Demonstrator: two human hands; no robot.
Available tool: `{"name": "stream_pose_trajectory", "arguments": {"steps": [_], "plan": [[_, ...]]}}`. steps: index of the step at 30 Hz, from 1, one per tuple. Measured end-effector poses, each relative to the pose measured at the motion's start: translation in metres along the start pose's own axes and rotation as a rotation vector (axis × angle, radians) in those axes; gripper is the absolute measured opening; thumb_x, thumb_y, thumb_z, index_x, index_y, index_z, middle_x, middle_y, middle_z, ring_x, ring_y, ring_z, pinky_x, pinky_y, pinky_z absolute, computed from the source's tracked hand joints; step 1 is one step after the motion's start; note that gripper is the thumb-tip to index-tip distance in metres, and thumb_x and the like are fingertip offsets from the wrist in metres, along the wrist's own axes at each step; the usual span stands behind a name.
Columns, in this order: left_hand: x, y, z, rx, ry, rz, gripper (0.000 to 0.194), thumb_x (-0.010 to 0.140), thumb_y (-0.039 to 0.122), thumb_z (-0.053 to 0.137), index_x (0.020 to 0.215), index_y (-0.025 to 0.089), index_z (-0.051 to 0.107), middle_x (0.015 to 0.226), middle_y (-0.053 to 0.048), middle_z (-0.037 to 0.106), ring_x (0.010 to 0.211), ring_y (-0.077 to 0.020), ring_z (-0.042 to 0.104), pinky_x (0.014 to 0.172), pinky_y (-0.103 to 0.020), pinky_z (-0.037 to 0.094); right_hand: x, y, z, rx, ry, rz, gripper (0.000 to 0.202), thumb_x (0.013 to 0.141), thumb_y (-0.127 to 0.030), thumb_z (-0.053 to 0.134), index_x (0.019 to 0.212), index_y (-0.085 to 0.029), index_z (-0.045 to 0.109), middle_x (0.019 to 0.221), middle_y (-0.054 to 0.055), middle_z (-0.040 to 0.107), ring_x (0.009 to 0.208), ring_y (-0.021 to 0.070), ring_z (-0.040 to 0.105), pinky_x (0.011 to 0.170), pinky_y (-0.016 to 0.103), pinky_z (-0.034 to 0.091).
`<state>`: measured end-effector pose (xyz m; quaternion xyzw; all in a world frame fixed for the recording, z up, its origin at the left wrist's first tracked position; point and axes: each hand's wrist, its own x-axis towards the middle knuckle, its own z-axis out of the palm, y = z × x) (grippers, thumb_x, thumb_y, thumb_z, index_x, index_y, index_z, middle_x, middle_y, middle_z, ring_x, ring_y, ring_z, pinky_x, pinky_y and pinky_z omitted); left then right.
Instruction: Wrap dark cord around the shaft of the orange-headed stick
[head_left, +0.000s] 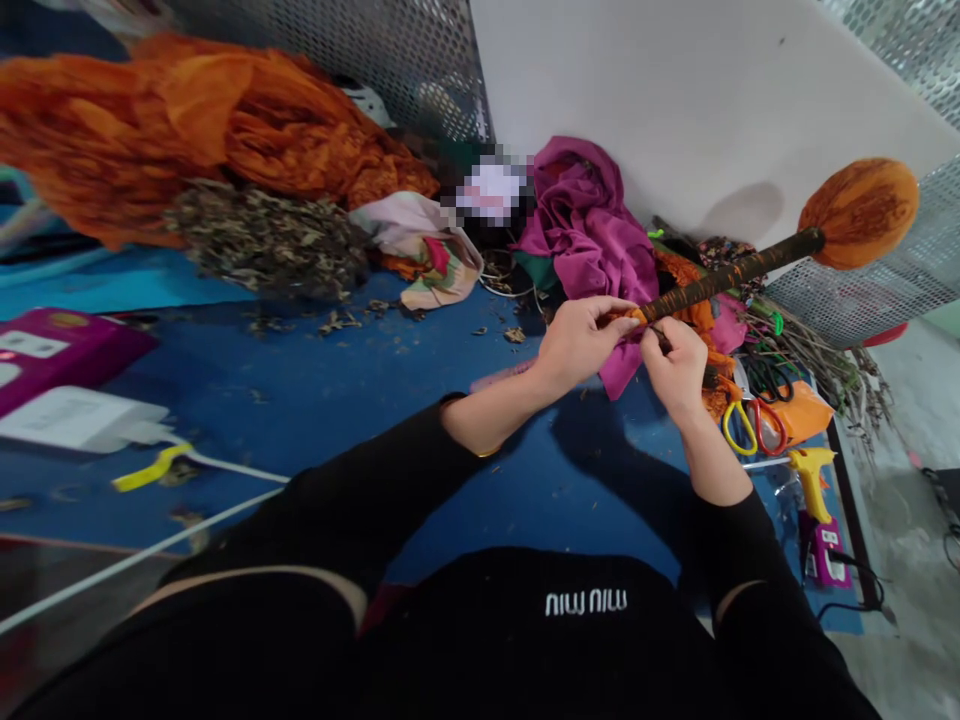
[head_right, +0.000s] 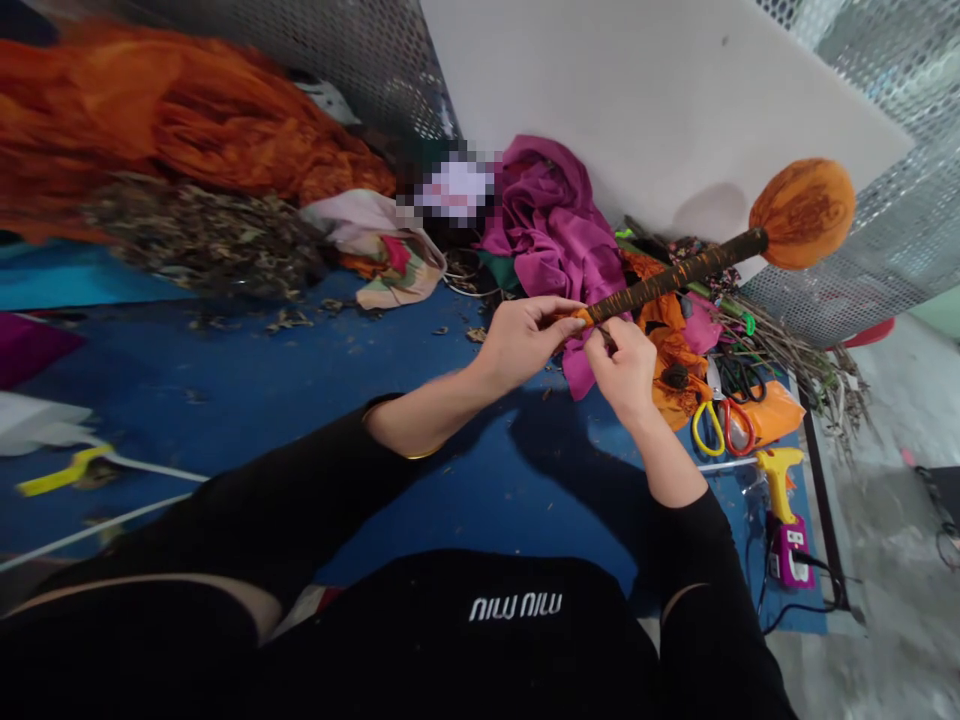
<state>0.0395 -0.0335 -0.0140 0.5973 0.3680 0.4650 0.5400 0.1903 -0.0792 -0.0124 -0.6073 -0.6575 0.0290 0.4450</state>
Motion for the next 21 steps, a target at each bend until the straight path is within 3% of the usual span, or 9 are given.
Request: {"name": "stream_pose_trajectory", "arguments": {"steps": [3, 7, 10, 15, 17, 19, 21], "plan": [[0.005, -0.002, 0.0, 0.035, -0.011, -0.023, 0.018, 0.087, 0.017, 0.074, 0.101, 0.013, 0.084, 0.086, -0.004, 0.082, 0.07, -0.0111, 0.067, 0.069, -0.022, 0.05, -0.001, 0.001, 0.0, -0.005, -0.02, -0.006, 0.027, 0.09, -0.03, 0.052, 0.066, -0.024, 0.043, 0.064, -0.004, 0.045, 0.065, 0.0133, 0.041, 0.067, 0.03, 0.037], [0.011, 0.006, -0.003, -0.21, -0.096, -0.263, 0.012, 0.091, 0.006, 0.066, 0.083, 0.011, 0.074, 0.059, 0.004, 0.064, 0.049, -0.0053, 0.05, 0.052, -0.018, 0.039, -0.001, 0.006, -0.001, -0.002, -0.08, -0.002, 0.018, 0.094, -0.029, 0.056, 0.079, -0.022, 0.063, 0.076, 0.0, 0.055, 0.071, 0.0144, 0.049, 0.07, 0.03, 0.041], [0.012, 0.013, -0.007, -0.334, -0.099, -0.366, 0.012, 0.094, 0.007, 0.065, 0.086, 0.011, 0.073, 0.058, 0.004, 0.062, 0.043, -0.0044, 0.047, 0.044, -0.018, 0.031, 0.0, 0.005, 0.001, 0.086, 0.009, 0.029, 0.015, 0.091, -0.03, 0.061, 0.086, -0.021, 0.071, 0.076, 0.0, 0.057, 0.072, 0.015, 0.052, 0.072, 0.031, 0.046], [0.013, 0.02, -0.018, -0.41, -0.114, -0.297, 0.01, 0.093, 0.009, 0.066, 0.086, 0.012, 0.072, 0.06, 0.002, 0.062, 0.041, -0.0047, 0.047, 0.042, -0.018, 0.031, 0.009, 0.008, 0.003, 0.66, 0.162, 0.374, 0.034, 0.084, -0.048, 0.07, 0.107, -0.022, 0.073, 0.097, 0.004, 0.075, 0.085, 0.0172, 0.07, 0.063, 0.028, 0.05], [0.012, 0.021, -0.022, -0.416, -0.129, -0.256, 0.008, 0.091, 0.01, 0.068, 0.085, 0.012, 0.071, 0.06, 0.002, 0.062, 0.042, -0.0047, 0.047, 0.042, -0.018, 0.032, 0.018, 0.02, -0.008, 0.759, 0.216, 0.449, 0.036, 0.084, -0.053, 0.067, 0.102, -0.022, 0.071, 0.101, 0.006, 0.077, 0.09, 0.0184, 0.073, 0.06, 0.026, 0.049], [0.011, 0.021, -0.024, -0.405, -0.136, -0.228, 0.004, 0.089, 0.011, 0.07, 0.086, 0.013, 0.072, 0.061, 0.002, 0.061, 0.043, -0.0049, 0.047, 0.042, -0.019, 0.032, 0.028, 0.038, -0.027, 0.567, 0.227, 0.452, 0.038, 0.087, -0.057, 0.06, 0.089, -0.02, 0.068, 0.099, 0.008, 0.077, 0.094, 0.0202, 0.073, 0.066, 0.029, 0.053], [0.011, 0.02, -0.023, -0.382, -0.142, -0.211, 0.0, 0.088, 0.013, 0.073, 0.087, 0.013, 0.073, 0.062, 0.001, 0.062, 0.044, -0.005, 0.047, 0.042, -0.019, 0.031, 0.036, 0.057, -0.05, 0.18, 0.195, 0.442, 0.038, 0.088, -0.056, 0.06, 0.078, -0.019, 0.066, 0.092, 0.01, 0.075, 0.096, 0.0237, 0.072, 0.077, 0.036, 0.057]]}}
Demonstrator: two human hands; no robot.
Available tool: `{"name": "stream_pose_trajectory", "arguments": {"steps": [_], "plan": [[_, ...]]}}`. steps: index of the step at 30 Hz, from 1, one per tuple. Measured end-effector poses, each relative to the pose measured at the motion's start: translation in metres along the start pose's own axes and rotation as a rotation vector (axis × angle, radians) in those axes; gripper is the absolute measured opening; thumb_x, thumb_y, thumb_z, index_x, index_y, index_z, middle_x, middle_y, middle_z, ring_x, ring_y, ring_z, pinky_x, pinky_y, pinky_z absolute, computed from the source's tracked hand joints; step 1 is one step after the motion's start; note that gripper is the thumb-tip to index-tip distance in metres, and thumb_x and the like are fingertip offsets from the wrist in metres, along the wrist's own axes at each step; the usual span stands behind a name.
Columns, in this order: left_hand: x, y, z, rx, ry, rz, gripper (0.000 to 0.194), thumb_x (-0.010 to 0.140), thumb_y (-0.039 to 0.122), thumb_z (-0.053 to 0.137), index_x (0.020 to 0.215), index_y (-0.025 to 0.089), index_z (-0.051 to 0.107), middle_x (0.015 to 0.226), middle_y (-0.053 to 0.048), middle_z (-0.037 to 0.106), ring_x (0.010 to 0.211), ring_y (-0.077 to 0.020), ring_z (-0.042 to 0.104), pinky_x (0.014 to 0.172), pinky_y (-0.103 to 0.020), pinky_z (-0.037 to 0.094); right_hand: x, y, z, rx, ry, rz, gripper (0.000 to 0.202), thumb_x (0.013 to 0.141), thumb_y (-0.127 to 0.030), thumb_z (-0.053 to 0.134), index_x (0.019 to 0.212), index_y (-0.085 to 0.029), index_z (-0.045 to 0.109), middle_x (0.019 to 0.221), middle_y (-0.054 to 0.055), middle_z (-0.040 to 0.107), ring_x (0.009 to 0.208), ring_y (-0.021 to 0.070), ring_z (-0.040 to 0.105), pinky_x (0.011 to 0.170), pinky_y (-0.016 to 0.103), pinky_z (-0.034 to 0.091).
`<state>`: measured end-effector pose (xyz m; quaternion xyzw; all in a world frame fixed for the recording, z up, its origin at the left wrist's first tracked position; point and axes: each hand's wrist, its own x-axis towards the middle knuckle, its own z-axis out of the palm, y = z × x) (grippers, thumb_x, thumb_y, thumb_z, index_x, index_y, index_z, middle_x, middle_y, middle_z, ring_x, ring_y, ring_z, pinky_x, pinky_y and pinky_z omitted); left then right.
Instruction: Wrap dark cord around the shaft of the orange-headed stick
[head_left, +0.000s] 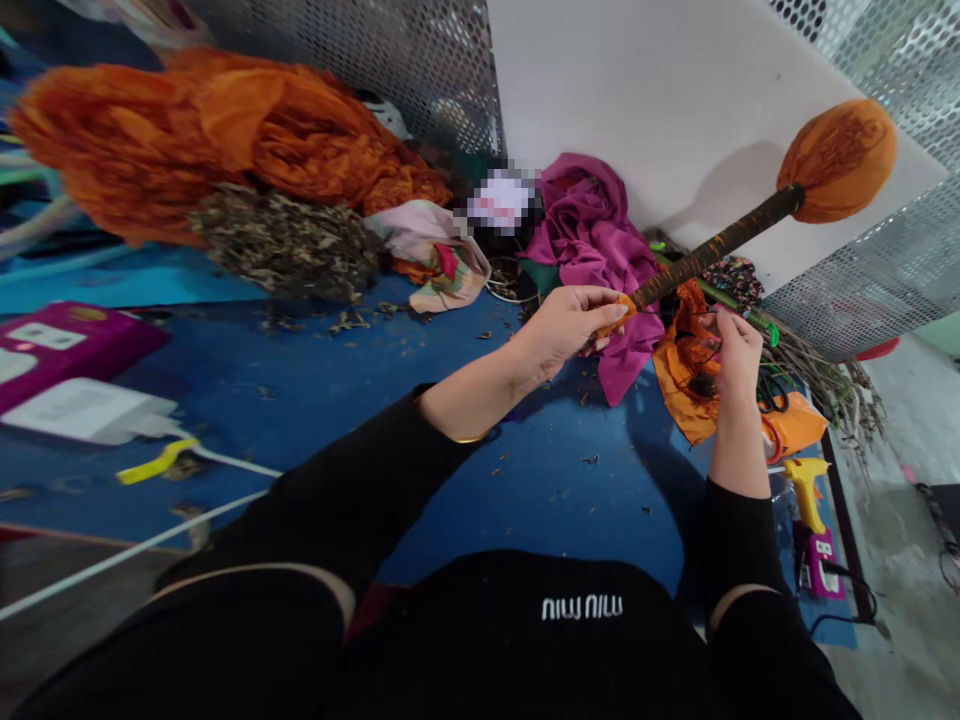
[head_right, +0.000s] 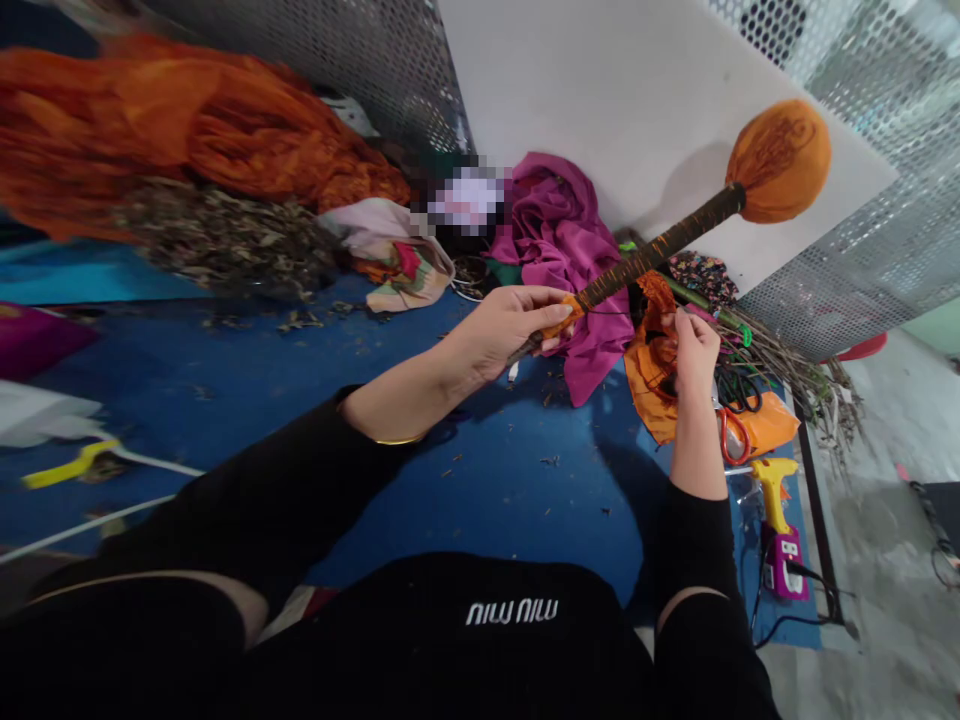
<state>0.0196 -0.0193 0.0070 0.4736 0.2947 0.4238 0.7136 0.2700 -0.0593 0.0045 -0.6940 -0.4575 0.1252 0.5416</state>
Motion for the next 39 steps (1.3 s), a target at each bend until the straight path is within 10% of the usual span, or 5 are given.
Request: {"name": "stream_pose_trajectory", "arguments": {"steps": [5, 11, 19, 26, 39], "plan": [[-0.001, -0.004, 0.003, 0.046, 0.02, 0.008, 0.006, 0.085, 0.017, 0.076, 0.09, 0.014, 0.075, 0.064, 0.001, 0.063, 0.045, -0.0053, 0.047, 0.042, -0.02, 0.03, 0.005, 0.002, -0.018, -0.464, 0.111, -0.319, 0.025, 0.087, -0.042, 0.069, 0.091, -0.018, 0.074, 0.116, 0.021, 0.076, 0.116, 0.0328, 0.068, 0.112, 0.058, 0.047], [-0.007, 0.001, 0.007, 0.105, 0.031, 0.019, 0.012, 0.082, 0.019, 0.075, 0.092, 0.013, 0.075, 0.058, 0.004, 0.06, 0.045, -0.0051, 0.045, 0.043, -0.02, 0.03, -0.046, -0.013, 0.047, 0.234, -0.549, -0.192, 0.05, 0.083, -0.068, 0.074, 0.102, -0.022, 0.07, 0.094, 0.005, 0.076, 0.087, 0.0187, 0.071, 0.085, 0.035, 0.061], [-0.001, -0.003, 0.009, 0.091, 0.058, 0.101, 0.012, 0.082, 0.017, 0.071, 0.091, 0.01, 0.074, 0.057, 0.005, 0.058, 0.045, -0.0045, 0.043, 0.045, -0.02, 0.031, -0.066, -0.024, 0.038, -0.045, -0.068, -0.512, 0.041, 0.103, -0.052, 0.053, 0.08, -0.021, 0.066, 0.073, 0.002, 0.065, 0.069, 0.0147, 0.056, 0.069, 0.03, 0.049], [0.004, -0.015, 0.007, 0.258, 0.105, 0.185, 0.016, 0.08, 0.021, 0.075, 0.093, 0.013, 0.076, 0.068, 0.0, 0.069, 0.055, -0.0085, 0.054, 0.053, -0.022, 0.042, -0.066, -0.019, 0.038, -0.328, -0.099, -0.861, 0.045, 0.11, -0.042, 0.042, 0.084, -0.021, 0.073, 0.065, 0.005, 0.062, 0.061, 0.0159, 0.054, 0.062, 0.031, 0.043], [-0.012, -0.022, 0.014, 0.812, 0.091, 0.223, 0.024, 0.087, 0.03, 0.073, 0.107, 0.02, 0.084, 0.098, -0.006, 0.084, 0.085, -0.0197, 0.073, 0.076, -0.029, 0.053, -0.052, -0.032, 0.019, -0.414, -0.137, -0.733, 0.051, 0.11, -0.052, 0.043, 0.094, -0.022, 0.081, 0.079, 0.006, 0.065, 0.072, 0.0167, 0.057, 0.069, 0.032, 0.043]]}}
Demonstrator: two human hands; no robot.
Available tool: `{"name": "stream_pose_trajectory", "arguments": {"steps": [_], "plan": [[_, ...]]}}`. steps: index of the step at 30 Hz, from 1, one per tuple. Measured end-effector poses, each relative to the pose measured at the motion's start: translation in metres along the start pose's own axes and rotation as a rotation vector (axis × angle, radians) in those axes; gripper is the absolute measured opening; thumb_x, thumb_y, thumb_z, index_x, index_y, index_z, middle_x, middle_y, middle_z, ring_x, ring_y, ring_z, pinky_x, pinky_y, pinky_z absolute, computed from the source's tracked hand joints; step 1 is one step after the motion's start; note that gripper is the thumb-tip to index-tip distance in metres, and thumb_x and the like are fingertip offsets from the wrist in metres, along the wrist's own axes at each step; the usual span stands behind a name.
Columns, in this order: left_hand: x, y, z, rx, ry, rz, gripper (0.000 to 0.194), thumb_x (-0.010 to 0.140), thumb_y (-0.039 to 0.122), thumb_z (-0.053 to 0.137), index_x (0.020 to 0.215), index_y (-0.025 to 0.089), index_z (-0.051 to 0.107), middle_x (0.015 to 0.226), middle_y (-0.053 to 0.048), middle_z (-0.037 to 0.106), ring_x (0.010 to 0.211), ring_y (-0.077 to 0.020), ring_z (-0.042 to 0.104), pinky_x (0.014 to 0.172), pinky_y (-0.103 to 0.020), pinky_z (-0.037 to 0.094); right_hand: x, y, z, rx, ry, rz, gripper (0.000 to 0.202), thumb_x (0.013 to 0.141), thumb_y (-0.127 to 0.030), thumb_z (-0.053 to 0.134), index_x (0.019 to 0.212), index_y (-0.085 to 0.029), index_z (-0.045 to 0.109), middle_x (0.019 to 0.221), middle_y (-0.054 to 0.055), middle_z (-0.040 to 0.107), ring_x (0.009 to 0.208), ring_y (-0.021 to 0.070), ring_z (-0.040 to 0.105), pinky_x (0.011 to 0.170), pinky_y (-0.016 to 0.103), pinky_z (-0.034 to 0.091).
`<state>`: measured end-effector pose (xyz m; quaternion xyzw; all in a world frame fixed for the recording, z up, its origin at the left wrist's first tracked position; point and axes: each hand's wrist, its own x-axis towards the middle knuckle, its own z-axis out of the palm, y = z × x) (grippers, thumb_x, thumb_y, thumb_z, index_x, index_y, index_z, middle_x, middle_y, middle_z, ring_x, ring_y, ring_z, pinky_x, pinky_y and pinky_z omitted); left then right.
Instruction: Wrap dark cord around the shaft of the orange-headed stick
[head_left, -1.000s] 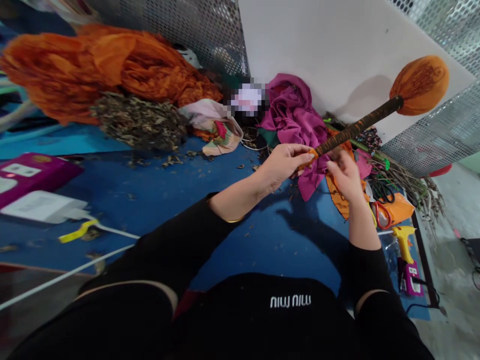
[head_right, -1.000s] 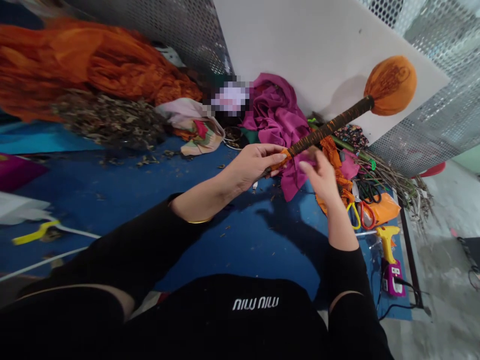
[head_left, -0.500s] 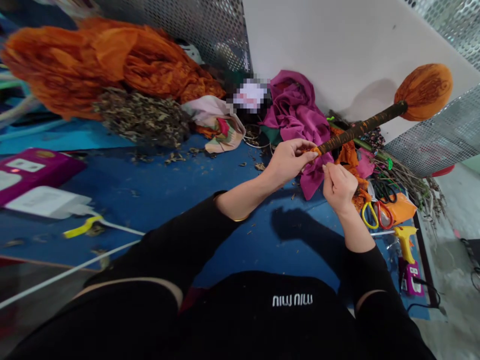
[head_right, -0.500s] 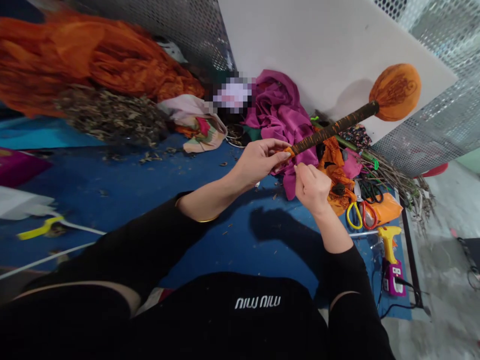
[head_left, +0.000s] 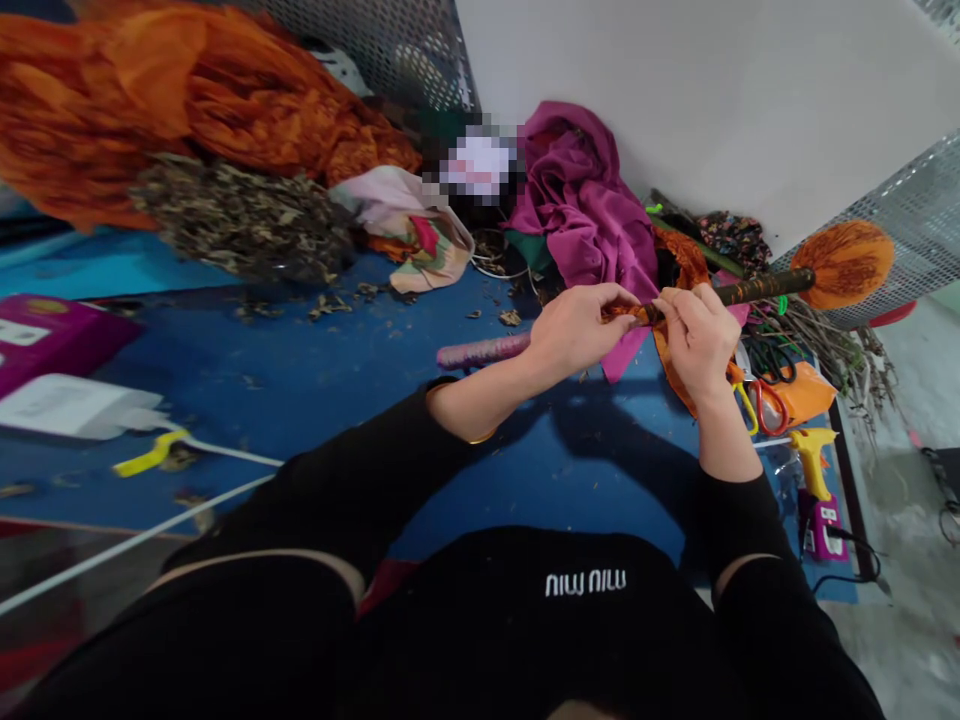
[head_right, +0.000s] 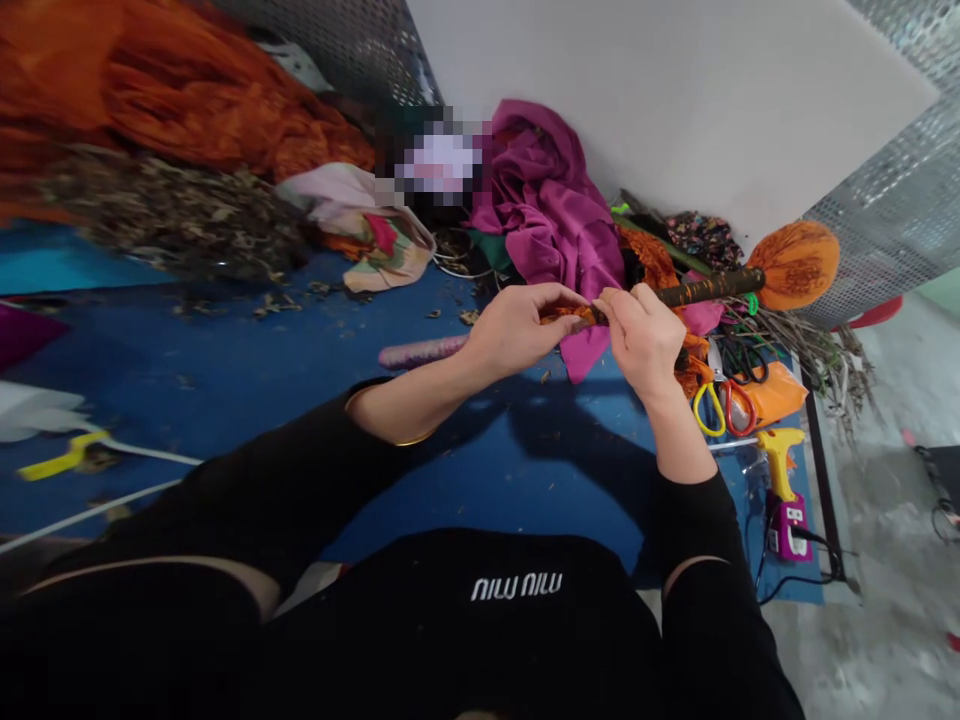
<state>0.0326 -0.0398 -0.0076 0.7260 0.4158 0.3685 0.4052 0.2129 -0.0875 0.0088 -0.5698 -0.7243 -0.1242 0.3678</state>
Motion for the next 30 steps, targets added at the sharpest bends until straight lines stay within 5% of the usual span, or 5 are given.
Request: {"name": "stream_pose_trajectory", "arguments": {"steps": [14, 24, 30], "plan": [[-0.013, 0.011, -0.002, 0.559, -0.08, 0.118, 0.034, 0.093, 0.028, 0.06, 0.115, 0.021, 0.086, 0.106, -0.012, 0.086, 0.095, -0.0319, 0.079, 0.074, -0.035, 0.048, 0.006, 0.004, -0.002, -0.143, -0.23, -0.045, 0.044, 0.109, -0.047, 0.048, 0.084, -0.023, 0.075, 0.077, 0.002, 0.057, 0.069, 0.0138, 0.045, 0.066, 0.033, 0.027], [-0.014, 0.001, -0.003, 0.547, -0.07, 0.341, 0.042, 0.097, 0.035, 0.061, 0.136, 0.028, 0.077, 0.111, -0.007, 0.085, 0.099, -0.0273, 0.078, 0.076, -0.033, 0.047, 0.007, 0.011, -0.004, -0.094, -0.272, 0.06, 0.031, 0.106, -0.037, 0.055, 0.091, -0.022, 0.078, 0.085, 0.002, 0.067, 0.077, 0.0146, 0.057, 0.067, 0.031, 0.029], [-0.012, -0.011, -0.001, 0.618, -0.055, 0.511, 0.04, 0.105, 0.039, 0.051, 0.13, 0.029, 0.081, 0.106, -0.009, 0.085, 0.092, -0.0241, 0.077, 0.069, -0.032, 0.045, 0.01, 0.004, -0.006, -0.031, -0.33, 0.152, 0.026, 0.103, -0.032, 0.062, 0.085, -0.022, 0.077, 0.085, 0.001, 0.07, 0.083, 0.0152, 0.061, 0.07, 0.03, 0.032]]}}
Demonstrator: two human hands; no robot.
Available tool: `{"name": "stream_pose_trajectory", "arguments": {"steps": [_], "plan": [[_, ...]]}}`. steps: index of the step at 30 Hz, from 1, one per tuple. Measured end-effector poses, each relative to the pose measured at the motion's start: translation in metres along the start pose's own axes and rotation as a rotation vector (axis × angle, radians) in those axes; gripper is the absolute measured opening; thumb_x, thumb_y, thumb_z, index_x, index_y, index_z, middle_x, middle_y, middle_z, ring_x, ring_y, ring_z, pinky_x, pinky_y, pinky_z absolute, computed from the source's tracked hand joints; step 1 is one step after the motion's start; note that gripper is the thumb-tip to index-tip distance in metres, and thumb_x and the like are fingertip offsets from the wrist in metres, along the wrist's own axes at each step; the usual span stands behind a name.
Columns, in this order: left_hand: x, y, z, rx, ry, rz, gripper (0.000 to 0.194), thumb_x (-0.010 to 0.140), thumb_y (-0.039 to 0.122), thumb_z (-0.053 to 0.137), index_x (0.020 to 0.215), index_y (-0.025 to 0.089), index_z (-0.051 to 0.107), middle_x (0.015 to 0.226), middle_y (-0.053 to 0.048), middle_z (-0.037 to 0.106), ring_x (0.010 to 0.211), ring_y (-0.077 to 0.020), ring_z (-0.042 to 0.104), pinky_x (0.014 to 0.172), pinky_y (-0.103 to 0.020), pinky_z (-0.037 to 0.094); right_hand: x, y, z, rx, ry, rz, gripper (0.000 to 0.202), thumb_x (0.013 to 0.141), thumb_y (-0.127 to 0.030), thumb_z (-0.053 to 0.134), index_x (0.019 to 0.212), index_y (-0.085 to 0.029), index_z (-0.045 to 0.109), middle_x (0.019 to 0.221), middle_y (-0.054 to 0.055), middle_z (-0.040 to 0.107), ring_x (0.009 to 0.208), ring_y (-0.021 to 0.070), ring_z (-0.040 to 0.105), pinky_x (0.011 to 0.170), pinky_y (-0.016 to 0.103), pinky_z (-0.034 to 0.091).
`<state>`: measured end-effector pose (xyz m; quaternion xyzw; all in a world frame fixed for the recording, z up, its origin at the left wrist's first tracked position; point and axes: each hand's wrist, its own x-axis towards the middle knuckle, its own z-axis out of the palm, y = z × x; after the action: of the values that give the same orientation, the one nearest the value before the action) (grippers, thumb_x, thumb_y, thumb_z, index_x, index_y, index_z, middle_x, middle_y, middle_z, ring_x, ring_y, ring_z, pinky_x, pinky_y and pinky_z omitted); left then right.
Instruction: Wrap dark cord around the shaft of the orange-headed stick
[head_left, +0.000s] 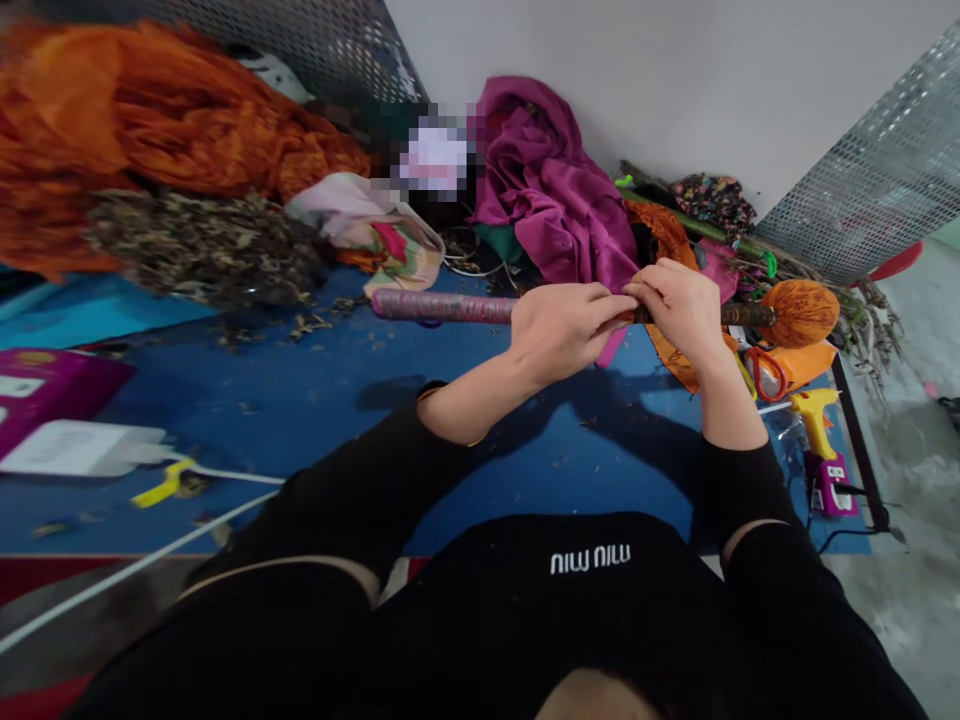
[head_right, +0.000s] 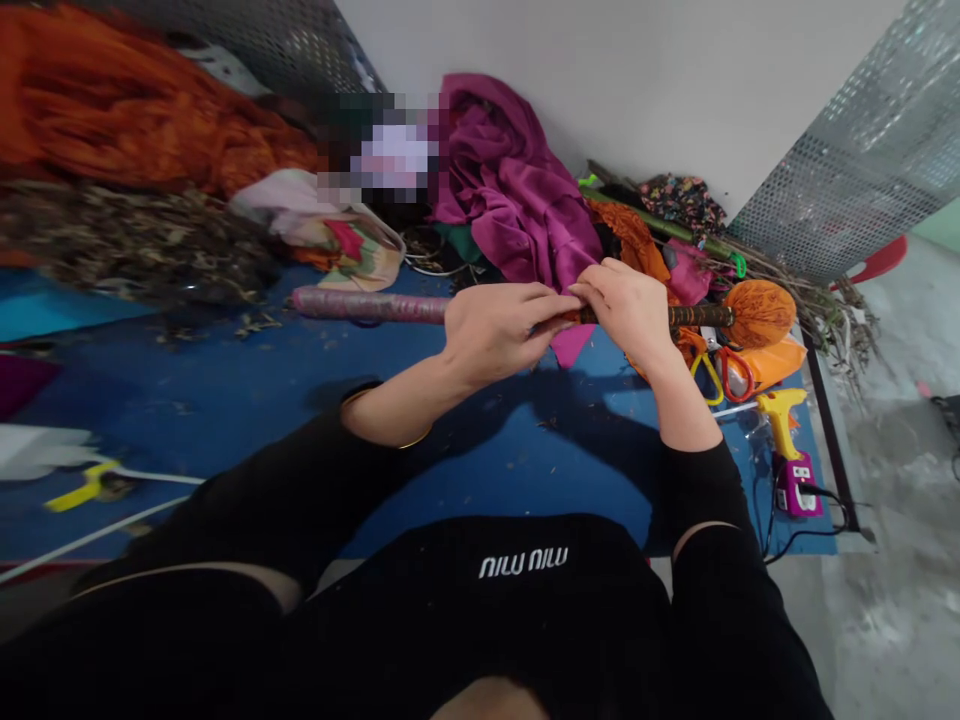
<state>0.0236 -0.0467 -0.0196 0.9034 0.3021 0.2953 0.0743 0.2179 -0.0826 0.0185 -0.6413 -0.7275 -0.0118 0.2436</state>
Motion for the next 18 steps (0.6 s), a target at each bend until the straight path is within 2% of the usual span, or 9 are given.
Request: {"name": "stream_pose_trajectory", "arguments": {"steps": [5, 7, 9, 13, 16, 18], "plan": [[0.003, -0.007, -0.004, 0.065, 0.042, 0.028, 0.04, 0.107, 0.04, 0.05, 0.126, 0.029, 0.083, 0.104, -0.008, 0.084, 0.089, -0.0232, 0.077, 0.07, -0.033, 0.048, -0.002, 0.001, -0.015, 0.114, 0.017, 0.043, 0.011, 0.095, -0.028, 0.07, 0.101, -0.022, 0.078, 0.087, 0.0, 0.072, 0.081, 0.0152, 0.061, 0.077, 0.03, 0.04], [0.004, -0.011, -0.01, 0.069, 0.045, -0.008, 0.04, 0.106, 0.04, 0.051, 0.128, 0.03, 0.082, 0.103, -0.008, 0.084, 0.09, -0.0241, 0.077, 0.073, -0.034, 0.05, -0.005, 0.008, -0.024, 0.158, 0.062, 0.087, 0.017, 0.09, -0.027, 0.075, 0.106, -0.021, 0.075, 0.08, -0.002, 0.068, 0.074, 0.014, 0.057, 0.075, 0.03, 0.041], [0.005, -0.016, -0.019, 0.059, 0.047, -0.067, 0.038, 0.104, 0.039, 0.054, 0.129, 0.03, 0.082, 0.104, -0.008, 0.084, 0.093, -0.0248, 0.077, 0.076, -0.035, 0.052, -0.011, 0.019, -0.035, 0.213, 0.105, 0.133, 0.019, 0.084, -0.026, 0.079, 0.101, -0.021, 0.073, 0.072, -0.005, 0.062, 0.067, 0.012, 0.051, 0.071, 0.029, 0.04], [-0.003, -0.023, -0.046, 0.003, 0.062, -0.218, 0.034, 0.101, 0.037, 0.06, 0.126, 0.035, 0.083, 0.117, -0.003, 0.085, 0.104, -0.025, 0.078, 0.083, -0.036, 0.054, -0.034, 0.052, -0.069, 0.295, 0.078, 0.181, 0.016, 0.077, -0.024, 0.083, 0.075, -0.019, 0.068, 0.06, -0.008, 0.052, 0.059, 0.0079, 0.042, 0.062, 0.028, 0.033], [-0.015, -0.027, -0.064, -0.023, 0.05, -0.311, 0.032, 0.098, 0.038, 0.062, 0.122, 0.042, 0.083, 0.118, 0.002, 0.085, 0.105, -0.024, 0.078, 0.083, -0.035, 0.052, -0.052, 0.087, -0.099, 0.479, 0.02, 0.238, 0.015, 0.075, -0.022, 0.084, 0.069, -0.017, 0.07, 0.057, -0.007, 0.055, 0.052, 0.0059, 0.044, 0.054, 0.029, 0.031], [-0.023, -0.031, -0.071, -0.029, 0.037, -0.354, 0.031, 0.096, 0.039, 0.065, 0.121, 0.044, 0.083, 0.115, 0.004, 0.086, 0.103, -0.0229, 0.078, 0.081, -0.033, 0.051, -0.057, 0.114, -0.115, 0.632, 0.158, 0.291, 0.012, 0.073, -0.016, 0.084, 0.069, -0.017, 0.073, 0.051, -0.006, 0.055, 0.044, 0.0048, 0.045, 0.047, 0.031, 0.027]]}}
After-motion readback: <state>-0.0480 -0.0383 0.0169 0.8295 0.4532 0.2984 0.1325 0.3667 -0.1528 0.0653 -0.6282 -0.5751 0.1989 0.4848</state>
